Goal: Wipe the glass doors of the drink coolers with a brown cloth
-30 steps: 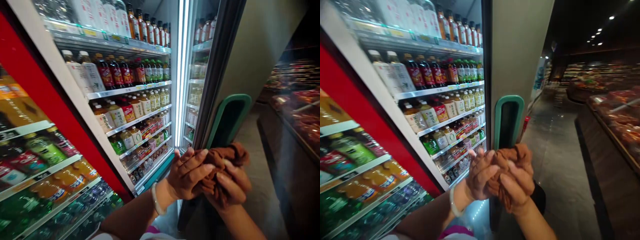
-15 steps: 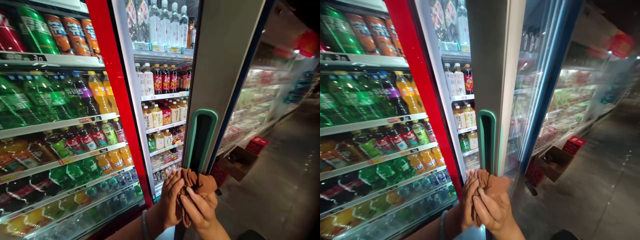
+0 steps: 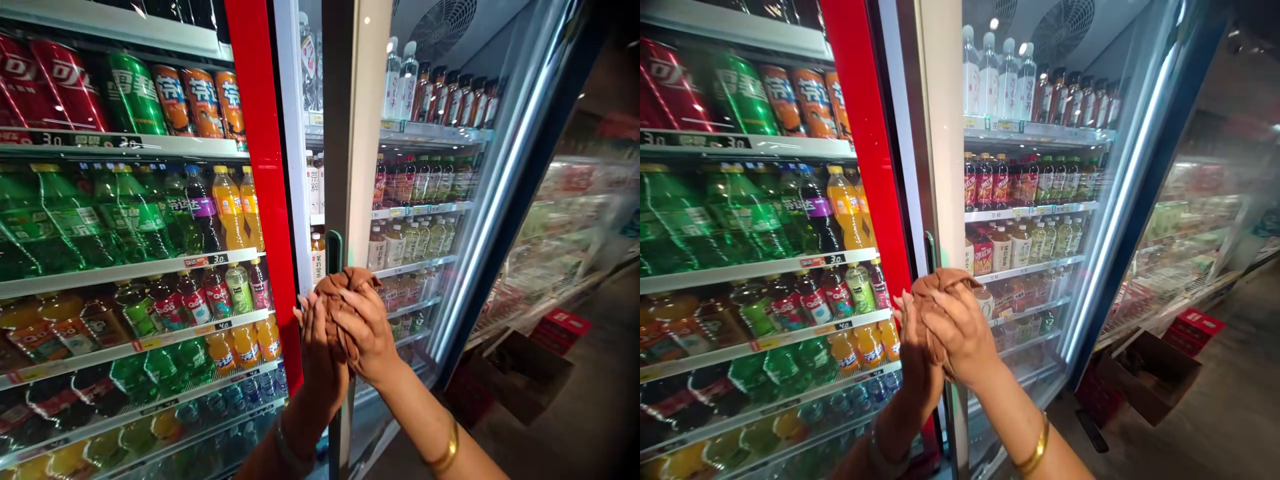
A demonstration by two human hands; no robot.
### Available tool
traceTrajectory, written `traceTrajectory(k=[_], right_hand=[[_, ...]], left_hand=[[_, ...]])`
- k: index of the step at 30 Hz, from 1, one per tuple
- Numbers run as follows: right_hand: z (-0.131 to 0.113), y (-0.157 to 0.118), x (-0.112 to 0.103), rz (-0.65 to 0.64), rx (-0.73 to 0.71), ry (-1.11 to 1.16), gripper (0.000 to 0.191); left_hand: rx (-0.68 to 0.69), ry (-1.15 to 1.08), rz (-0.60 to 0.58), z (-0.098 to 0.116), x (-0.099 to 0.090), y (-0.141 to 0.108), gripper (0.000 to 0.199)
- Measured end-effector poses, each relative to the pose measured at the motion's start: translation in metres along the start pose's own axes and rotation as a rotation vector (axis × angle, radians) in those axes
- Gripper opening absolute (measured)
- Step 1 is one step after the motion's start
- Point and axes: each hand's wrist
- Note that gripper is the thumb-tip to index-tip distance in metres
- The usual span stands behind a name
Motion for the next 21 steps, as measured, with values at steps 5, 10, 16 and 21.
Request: traceTrajectory(k=[5, 10, 16, 21], right_hand=[[0.019, -0.014, 0.066, -0.053, 0.180, 0.002, 0.044], [0.064, -0.004, 0.125, -0.173, 0.179, 0.053, 0.048], [0.116, 0.063, 0.171, -0.090, 0.112, 0.099, 0.051], [0.114, 0.025, 0.183, 0.014, 0.164, 0.058, 0.052]], left_hand=[[-0.087, 0.086, 0.118, -0.038, 0.011, 0.023, 0.061], [-0.035, 0.105, 0.039, -0.084, 0.022, 0.044, 0.062], [0.057, 0.276, -0.167, -0.113, 0.017, 0.109, 0.069], [0.089, 0.314, -0.312, -0.115, 0.007, 0.097, 0.076]])
Point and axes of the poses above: each hand's wrist, its own y-axis towards the middle knuckle, its own x-axis out of the palm, z = x × y, and after that the axes turned 4 degrees about x, right-handed
